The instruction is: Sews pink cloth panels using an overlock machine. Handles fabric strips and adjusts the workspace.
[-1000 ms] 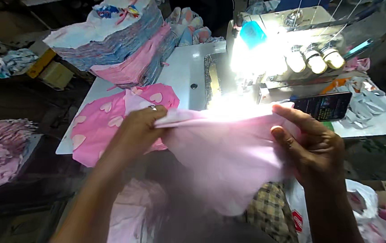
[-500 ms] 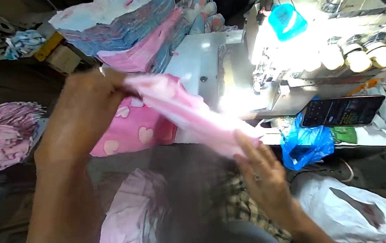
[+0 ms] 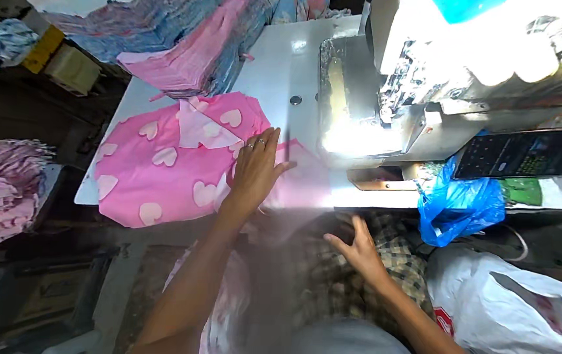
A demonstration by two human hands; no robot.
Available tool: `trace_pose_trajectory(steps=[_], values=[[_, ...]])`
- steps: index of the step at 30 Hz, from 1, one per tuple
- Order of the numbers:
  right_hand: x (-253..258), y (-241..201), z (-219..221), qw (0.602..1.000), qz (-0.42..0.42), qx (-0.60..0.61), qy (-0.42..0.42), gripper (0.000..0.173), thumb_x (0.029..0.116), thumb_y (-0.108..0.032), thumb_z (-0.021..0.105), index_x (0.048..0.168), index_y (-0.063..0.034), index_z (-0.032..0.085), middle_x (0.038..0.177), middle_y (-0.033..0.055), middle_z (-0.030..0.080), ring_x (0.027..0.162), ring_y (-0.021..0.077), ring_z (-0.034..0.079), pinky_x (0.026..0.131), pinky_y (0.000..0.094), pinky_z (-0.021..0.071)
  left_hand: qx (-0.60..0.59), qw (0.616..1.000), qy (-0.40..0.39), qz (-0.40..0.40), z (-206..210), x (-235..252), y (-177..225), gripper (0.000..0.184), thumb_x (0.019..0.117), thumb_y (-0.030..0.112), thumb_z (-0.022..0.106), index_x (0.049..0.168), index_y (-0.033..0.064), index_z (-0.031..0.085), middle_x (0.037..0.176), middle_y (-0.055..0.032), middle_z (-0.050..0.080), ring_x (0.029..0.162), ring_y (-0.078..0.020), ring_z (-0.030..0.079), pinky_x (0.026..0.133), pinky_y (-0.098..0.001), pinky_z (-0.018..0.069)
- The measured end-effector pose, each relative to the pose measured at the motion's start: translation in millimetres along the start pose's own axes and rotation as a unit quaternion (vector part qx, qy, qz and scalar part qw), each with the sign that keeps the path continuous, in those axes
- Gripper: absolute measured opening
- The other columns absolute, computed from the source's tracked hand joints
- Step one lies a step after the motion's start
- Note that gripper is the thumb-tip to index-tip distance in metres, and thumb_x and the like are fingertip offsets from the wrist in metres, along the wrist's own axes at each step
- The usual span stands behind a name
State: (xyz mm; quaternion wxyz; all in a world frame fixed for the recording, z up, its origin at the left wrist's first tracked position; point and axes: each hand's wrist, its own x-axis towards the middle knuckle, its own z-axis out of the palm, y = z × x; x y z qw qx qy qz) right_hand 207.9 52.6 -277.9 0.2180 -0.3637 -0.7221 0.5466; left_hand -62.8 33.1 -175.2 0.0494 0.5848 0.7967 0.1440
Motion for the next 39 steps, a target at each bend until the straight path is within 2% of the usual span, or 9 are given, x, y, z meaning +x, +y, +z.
trace_pose_trajectory(steps=[3,5,8,12,17,22,28,33,39], values=[[18.4,6.7,5.0,0.997,0.023,0.065,-0.032,0.068,0.0921,-0.037,0.074,0.139,0.0089,0.054,0.137,0.0238,0.060,0.131,0.0237,0.056,0.113,0.0363,0.0429,-0.036,0.999,-0.031,0.003,2.4,28.8,-8.7,0.051,0.0931,0.029,0.076,0.130,-0.0037,0.062,0.123,-0.0297,0.061,0.119,-0.0492,0.056,0.101,-0.0672,0.0416],[27.0,9.5,11.8,0.991,-0.005,0.126,-0.053,0.042,0.0973,-0.028,0.068,0.122,0.0052,0.067,0.117,0.0127,0.071,0.112,0.0076,0.065,0.102,0.0260,0.0511,-0.050,0.997,-0.063,0.008,2.0,37.5,-12.3,0.037,0.0929,0.026,0.076,0.113,-0.0039,0.069,0.111,-0.0284,0.064,0.112,-0.0480,0.060,0.096,-0.0675,0.0434],[23.4,5.1,16.6,0.981,-0.041,0.168,-0.082,0.027,0.1016,-0.021,0.061,0.110,0.0025,0.071,0.102,0.0045,0.072,0.096,-0.0002,0.066,0.089,0.0206,0.0533,-0.070,0.995,-0.059,0.043,0.2,31.2,-14.8,0.029,0.0953,0.024,0.072,0.102,-0.0037,0.070,0.103,-0.0241,0.064,0.106,-0.0434,0.061,0.092,-0.0645,0.0440],[11.3,-11.1,10.9,0.984,-0.063,0.148,-0.076,0.039,0.1000,-0.027,0.065,0.125,0.0029,0.064,0.112,0.0076,0.072,0.104,0.0062,0.068,0.095,0.0261,0.0556,-0.185,0.980,0.003,0.073,-12.2,-0.6,10.5,0.010,0.0954,0.004,0.064,0.104,-0.0021,0.065,0.089,-0.0124,0.067,0.080,-0.0194,0.065,0.076,-0.0388,0.0530],[13.2,-47.4,1.2,0.957,-0.070,0.279,-0.034,0.034,0.0943,-0.004,0.067,0.126,0.0055,0.059,0.105,0.0065,0.073,0.094,0.0066,0.070,0.087,0.0244,0.0585,-0.255,0.956,0.025,0.140,-40.8,-46.9,59.4,0.015,0.0901,-0.002,0.065,0.101,0.0070,0.071,0.096,-0.0014,0.069,0.082,-0.0050,0.065,0.071,-0.0201,0.0547],[20.9,-72.1,-26.3,0.960,-0.102,0.252,0.065,0.010,0.0965,-0.004,0.065,0.105,-0.0054,0.071,0.086,-0.0020,0.072,0.078,0.0026,0.068,0.075,0.0210,0.0573,-0.341,0.933,0.075,0.084,-36.1,-49.7,57.0,0.008,0.0922,0.004,0.071,0.100,0.0035,0.071,0.101,-0.0023,0.063,0.091,-0.0038,0.064,0.076,-0.0167,0.0562],[19.3,-89.3,-65.7,0.975,-0.169,0.123,0.079,0.011,0.0995,-0.009,0.064,0.107,-0.0076,0.072,0.093,-0.0041,0.071,0.080,0.0000,0.065,0.071,0.0165,0.0549,-0.361,0.923,0.119,0.054,-27.2,-66.5,66.7,0.033,0.0883,0.001,0.075,0.120,0.0075,0.069,0.086,0.0012,0.066,0.067,-0.0009,0.059,0.060,-0.0136,0.0490],[15.6,-109.0,-89.5,0.969,-0.223,0.037,0.096,0.010,0.1020,-0.012,0.061,0.105,-0.0078,0.069,0.083,-0.0073,0.066,0.071,-0.0053,0.061,0.065,0.0108,0.0512,-0.370,0.914,0.160,0.046,-16.7,-65.0,83.0,0.046,0.0910,0.006,0.075,0.136,0.0073,0.064,0.084,-0.0001,0.067,0.069,-0.0014,0.062,0.065,-0.0152,0.0523],[10.7,-119.1,-105.6,0.950,-0.294,-0.022,0.105,0.010,0.0968,-0.017,0.069,0.100,-0.0080,0.069,0.086,-0.0085,0.068,0.074,-0.0069,0.062,0.067,0.0097,0.0520,-0.434,0.876,0.204,0.043,-4.9,-72.2,96.2,0.038,0.0950,0.005,0.070,0.133,0.0050,0.065,0.088,0.0019,0.072,0.075,-0.0001,0.065,0.072,-0.0165,0.0548]])
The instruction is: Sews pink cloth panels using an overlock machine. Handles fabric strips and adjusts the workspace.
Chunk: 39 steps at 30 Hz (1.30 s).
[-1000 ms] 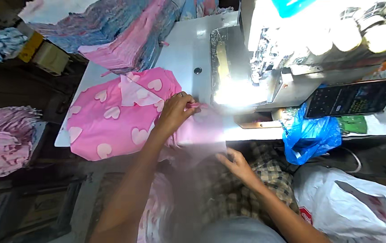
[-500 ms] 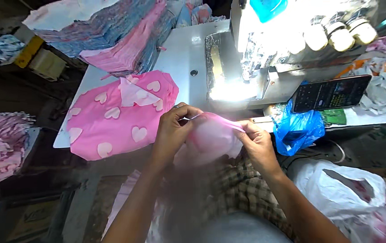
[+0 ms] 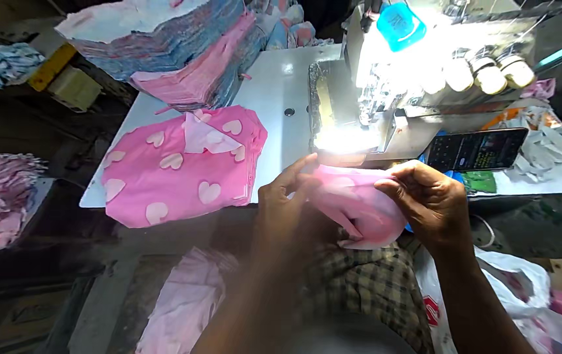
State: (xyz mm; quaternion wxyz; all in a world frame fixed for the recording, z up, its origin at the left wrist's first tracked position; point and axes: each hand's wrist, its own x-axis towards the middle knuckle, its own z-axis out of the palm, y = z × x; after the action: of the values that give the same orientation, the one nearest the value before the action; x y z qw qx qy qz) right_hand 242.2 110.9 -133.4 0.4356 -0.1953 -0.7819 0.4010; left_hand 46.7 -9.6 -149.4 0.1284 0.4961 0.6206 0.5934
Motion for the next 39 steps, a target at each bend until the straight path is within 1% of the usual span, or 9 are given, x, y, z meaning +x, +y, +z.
trace_pose_trajectory(steps=[4,6,12,17,21,25,30,34,39], values=[[-0.4,-10.8,-0.4,0.996,-0.016,-0.092,0.014,0.018,0.0984,-0.026,0.067,0.098,-0.0087,0.070,0.082,-0.0092,0.066,0.069,-0.0118,0.054,0.062,0.0059,0.0435,-0.071,0.997,-0.014,-0.035,5.8,-8.5,1.8,0.034,0.0964,0.004,0.066,0.131,0.0065,0.066,0.095,0.0042,0.071,0.078,0.0016,0.064,0.072,-0.0158,0.0547],[-0.5,-14.3,0.1,0.993,-0.024,-0.119,0.008,0.018,0.0992,-0.025,0.066,0.100,-0.0081,0.074,0.086,-0.0070,0.069,0.072,-0.0120,0.055,0.065,0.0056,0.0439,-0.105,0.992,-0.032,-0.063,5.6,-10.4,3.2,0.037,0.0950,0.002,0.066,0.132,0.0063,0.065,0.103,0.0039,0.072,0.080,0.0014,0.064,0.073,-0.0160,0.0548],[0.9,-15.3,-1.8,0.990,-0.049,-0.129,0.000,0.019,0.1002,-0.024,0.065,0.102,-0.0082,0.076,0.090,-0.0052,0.071,0.080,-0.0103,0.061,0.072,0.0069,0.0479,-0.079,0.994,-0.024,-0.071,-1.3,-11.9,4.8,0.033,0.0903,0.002,0.072,0.123,0.0071,0.072,0.098,0.0016,0.065,0.085,-0.0041,0.063,0.074,-0.0180,0.0551],[-1.1,-16.2,-2.2,0.989,-0.048,-0.140,0.019,0.019,0.0995,-0.021,0.065,0.101,-0.0067,0.076,0.088,-0.0036,0.069,0.073,-0.0097,0.054,0.066,0.0065,0.0425,-0.090,0.994,-0.023,-0.053,-0.5,-12.4,1.8,0.011,0.0921,0.002,0.071,0.100,0.0076,0.075,0.102,0.0022,0.064,0.092,-0.0039,0.063,0.079,-0.0187,0.0557],[-0.7,-15.2,-3.4,0.991,-0.042,-0.125,0.019,0.019,0.1002,-0.024,0.065,0.102,-0.0077,0.076,0.091,-0.0044,0.069,0.084,-0.0080,0.060,0.075,0.0085,0.0471,-0.153,0.986,-0.052,-0.045,1.0,-11.1,-0.9,0.012,0.0956,0.000,0.065,0.104,0.0051,0.071,0.118,-0.0001,0.070,0.103,-0.0058,0.067,0.088,-0.0224,0.0571],[-0.2,-13.7,-2.8,0.993,-0.032,-0.110,0.013,0.018,0.1008,-0.022,0.063,0.102,-0.0076,0.074,0.089,-0.0062,0.067,0.081,-0.0094,0.059,0.072,0.0069,0.0478,-0.166,0.982,-0.022,-0.087,3.0,-11.5,4.2,0.017,0.0938,-0.001,0.067,0.108,0.0079,0.070,0.096,0.0037,0.072,0.083,-0.0018,0.067,0.076,-0.0191,0.0568],[0.8,-15.7,-0.9,0.993,-0.030,-0.112,0.005,0.018,0.1014,-0.022,0.063,0.103,-0.0069,0.073,0.087,-0.0061,0.065,0.072,-0.0095,0.053,0.064,0.0064,0.0433,-0.131,0.982,-0.095,-0.101,2.9,-11.9,4.3,0.043,0.0872,-0.005,0.072,0.129,0.0044,0.067,0.100,0.0015,0.069,0.084,-0.0025,0.066,0.077,-0.0194,0.0578],[2.5,-17.4,-1.1,0.992,-0.041,-0.123,-0.002,0.019,0.1015,-0.021,0.063,0.103,-0.0060,0.073,0.090,-0.0046,0.067,0.075,-0.0091,0.056,0.067,0.0073,0.0448,-0.113,0.988,-0.070,-0.078,7.7,-15.1,-2.2,0.010,0.0890,0.001,0.073,0.098,0.0055,0.075,0.097,0.0028,0.065,0.085,-0.0005,0.062,0.074,-0.0156,0.0544],[1.8,-15.7,-2.5,0.991,-0.040,-0.128,0.001,0.018,0.1005,-0.021,0.064,0.102,-0.0061,0.073,0.087,-0.0050,0.066,0.073,-0.0087,0.054,0.066,0.0073,0.0434,-0.211,0.971,-0.055,-0.101,6.2,-16.5,-4.4,0.011,0.0953,0.004,0.067,0.102,0.0088,0.073,0.119,0.0012,0.069,0.102,-0.0055,0.067,0.086,-0.0225,0.0569]])
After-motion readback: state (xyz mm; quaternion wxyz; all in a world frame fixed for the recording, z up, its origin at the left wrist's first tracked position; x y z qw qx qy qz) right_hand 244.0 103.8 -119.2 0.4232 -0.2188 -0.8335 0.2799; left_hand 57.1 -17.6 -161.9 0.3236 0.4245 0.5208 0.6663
